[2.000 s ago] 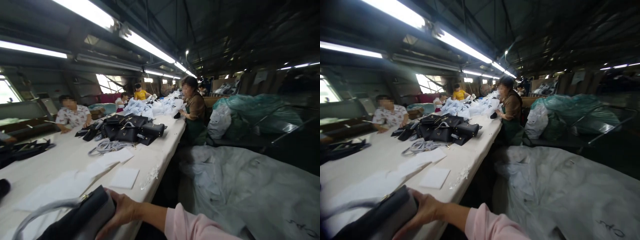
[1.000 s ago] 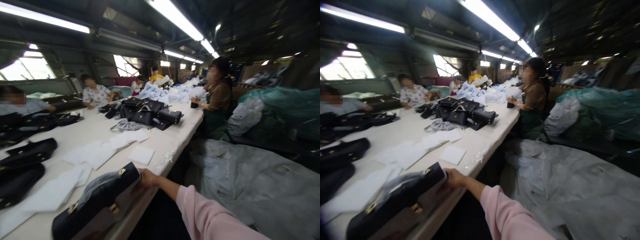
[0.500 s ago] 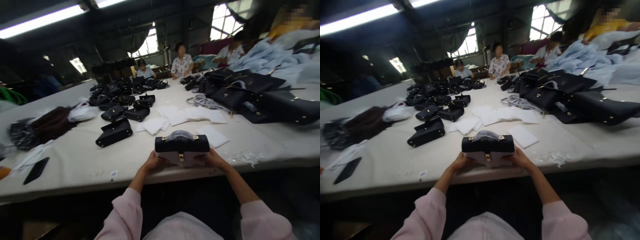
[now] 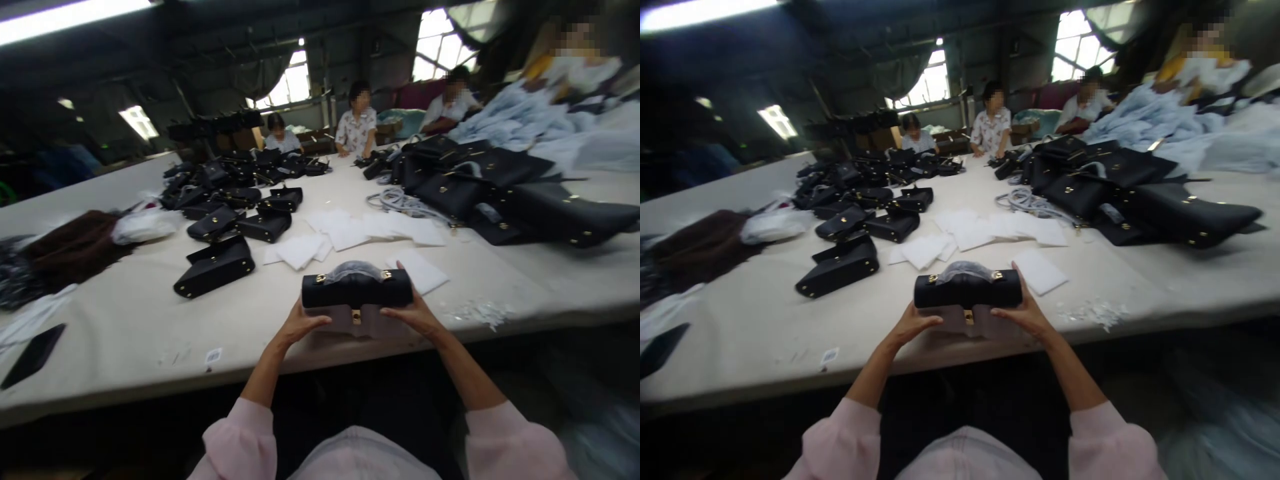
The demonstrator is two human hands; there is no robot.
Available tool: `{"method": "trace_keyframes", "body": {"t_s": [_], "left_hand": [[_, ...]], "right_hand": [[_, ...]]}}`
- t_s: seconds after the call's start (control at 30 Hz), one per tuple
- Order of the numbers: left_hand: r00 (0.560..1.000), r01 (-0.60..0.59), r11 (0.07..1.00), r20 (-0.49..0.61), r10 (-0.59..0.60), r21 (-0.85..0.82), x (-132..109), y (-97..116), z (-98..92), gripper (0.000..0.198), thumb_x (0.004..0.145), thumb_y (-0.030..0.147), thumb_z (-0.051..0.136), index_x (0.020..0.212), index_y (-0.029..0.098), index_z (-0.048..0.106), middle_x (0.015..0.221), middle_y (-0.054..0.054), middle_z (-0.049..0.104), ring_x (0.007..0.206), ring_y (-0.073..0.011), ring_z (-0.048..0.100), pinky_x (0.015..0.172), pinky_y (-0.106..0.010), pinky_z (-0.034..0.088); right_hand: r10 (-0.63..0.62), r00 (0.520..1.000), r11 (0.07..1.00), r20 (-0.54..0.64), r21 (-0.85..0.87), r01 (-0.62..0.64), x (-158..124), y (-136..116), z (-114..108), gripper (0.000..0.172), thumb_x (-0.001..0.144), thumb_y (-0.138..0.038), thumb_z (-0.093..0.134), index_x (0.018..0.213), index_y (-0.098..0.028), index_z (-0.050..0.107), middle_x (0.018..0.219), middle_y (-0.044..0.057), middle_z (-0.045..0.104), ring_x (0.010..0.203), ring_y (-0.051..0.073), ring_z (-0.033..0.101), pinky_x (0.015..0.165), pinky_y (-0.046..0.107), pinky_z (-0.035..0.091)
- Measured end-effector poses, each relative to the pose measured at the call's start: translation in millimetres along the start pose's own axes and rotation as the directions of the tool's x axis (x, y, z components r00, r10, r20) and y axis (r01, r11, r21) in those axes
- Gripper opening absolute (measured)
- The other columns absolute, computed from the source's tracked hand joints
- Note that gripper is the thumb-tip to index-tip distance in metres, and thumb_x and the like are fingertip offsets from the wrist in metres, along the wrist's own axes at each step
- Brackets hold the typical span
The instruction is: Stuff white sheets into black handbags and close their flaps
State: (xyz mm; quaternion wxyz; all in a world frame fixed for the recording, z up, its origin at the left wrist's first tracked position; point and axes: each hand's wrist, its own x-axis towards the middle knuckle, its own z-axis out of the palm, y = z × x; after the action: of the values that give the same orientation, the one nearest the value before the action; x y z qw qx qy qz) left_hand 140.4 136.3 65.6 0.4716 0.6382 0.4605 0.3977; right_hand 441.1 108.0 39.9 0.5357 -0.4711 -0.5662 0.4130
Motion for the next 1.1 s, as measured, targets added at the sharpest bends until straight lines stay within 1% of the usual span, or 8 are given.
{"method": "trace_keyframes", "body": {"t_s": [0.17, 0.3, 0.43, 0.53, 0.6, 0.7, 0.97, 1.1], "left_hand": [[0.986, 0.073, 0.997, -0.154, -0.070, 0.014, 8, -23, 10.5, 0.078, 0.052, 0.038, 0.087, 0.120, 0.016, 0.057, 0.117, -0.013, 0.067, 0.115, -0.0323, 0.060, 0.103, -0.050, 0.045], [0.969, 0.076, 0.992, -0.243, -0.051, 0.096, 8, -28, 18.8, 0.066, 0.051, 0.041, 0.086, 0.107, 0.014, 0.064, 0.106, -0.013, 0.072, 0.107, -0.0325, 0.064, 0.099, -0.049, 0.048], [0.956, 0.115, 0.988, -0.281, -0.083, 0.102, 5, -24, 23.6, 0.052, 0.053, 0.042, 0.083, 0.093, 0.013, 0.068, 0.096, -0.012, 0.074, 0.101, -0.0329, 0.067, 0.095, -0.047, 0.052], [0.963, 0.144, 0.984, -0.243, -0.114, 0.109, 1, -24, 21.1, 0.051, 0.053, 0.041, 0.083, 0.094, 0.014, 0.068, 0.097, -0.011, 0.074, 0.098, -0.0328, 0.068, 0.093, -0.047, 0.053], [0.969, 0.161, 0.977, -0.208, -0.130, 0.139, -1, -26, 17.7, 0.050, 0.054, 0.042, 0.082, 0.093, 0.014, 0.069, 0.099, -0.012, 0.074, 0.099, -0.0335, 0.067, 0.094, -0.048, 0.052], [0.965, 0.175, 0.968, -0.224, -0.133, 0.179, -2, -31, 12.0, 0.051, 0.054, 0.044, 0.080, 0.093, 0.012, 0.069, 0.100, -0.013, 0.074, 0.102, -0.0354, 0.066, 0.097, -0.049, 0.050], [0.966, 0.164, 0.961, -0.236, -0.110, 0.221, 7, -40, 5.5, 0.058, 0.059, 0.046, 0.078, 0.104, 0.010, 0.066, 0.106, -0.015, 0.072, 0.105, -0.0353, 0.065, 0.096, -0.050, 0.050], [0.958, 0.126, 0.974, -0.279, -0.070, 0.187, 4, -34, 13.2, 0.064, 0.059, 0.044, 0.079, 0.112, 0.012, 0.063, 0.109, -0.014, 0.071, 0.103, -0.0314, 0.066, 0.094, -0.046, 0.052]], "right_hand": [[-0.094, 0.993, 0.992, -0.067, -0.096, 0.087, -5, 6, -7, 0.115, 0.053, -0.035, 0.089, 0.150, -0.025, 0.028, 0.151, 0.010, 0.037, 0.139, 0.031, 0.032, 0.117, 0.047, 0.021], [-0.073, 0.994, 0.992, -0.076, -0.113, 0.064, -5, 13, -10, 0.081, 0.062, -0.036, 0.084, 0.136, -0.020, 0.052, 0.125, 0.007, 0.063, 0.120, 0.031, 0.054, 0.107, 0.046, 0.038], [-0.124, 0.988, 0.983, -0.088, -0.146, 0.111, -9, 12, -8, 0.059, 0.077, -0.034, 0.073, 0.131, -0.022, 0.056, 0.120, 0.005, 0.065, 0.116, 0.028, 0.057, 0.103, 0.042, 0.042], [-0.263, 0.925, 0.944, -0.273, -0.270, 0.189, -22, 5, -4, 0.051, 0.077, -0.031, 0.073, 0.126, -0.023, 0.059, 0.122, 0.007, 0.062, 0.118, 0.026, 0.054, 0.105, 0.039, 0.040], [-0.325, 0.868, 0.921, -0.375, -0.334, 0.200, -30, -2, -3, 0.035, 0.078, -0.030, 0.072, 0.111, -0.022, 0.065, 0.109, 0.008, 0.064, 0.105, 0.024, 0.059, 0.095, 0.037, 0.046], [-0.301, 0.863, 0.938, -0.407, -0.291, 0.189, -34, -11, -3, 0.014, 0.080, -0.030, 0.070, 0.092, -0.022, 0.068, 0.087, 0.004, 0.063, 0.082, 0.019, 0.060, 0.077, 0.033, 0.050], [-0.183, 0.890, 0.981, -0.418, -0.017, 0.194, -16, -24, -10, 0.013, 0.077, -0.031, 0.070, 0.076, -0.019, 0.067, 0.075, 0.001, 0.062, 0.073, 0.016, 0.060, 0.072, 0.031, 0.050], [-0.159, 0.920, 0.970, -0.358, 0.119, 0.214, -1, -23, -12, 0.017, 0.075, -0.035, 0.073, 0.078, -0.019, 0.068, 0.089, 0.003, 0.065, 0.086, 0.017, 0.061, 0.082, 0.031, 0.049]]}}
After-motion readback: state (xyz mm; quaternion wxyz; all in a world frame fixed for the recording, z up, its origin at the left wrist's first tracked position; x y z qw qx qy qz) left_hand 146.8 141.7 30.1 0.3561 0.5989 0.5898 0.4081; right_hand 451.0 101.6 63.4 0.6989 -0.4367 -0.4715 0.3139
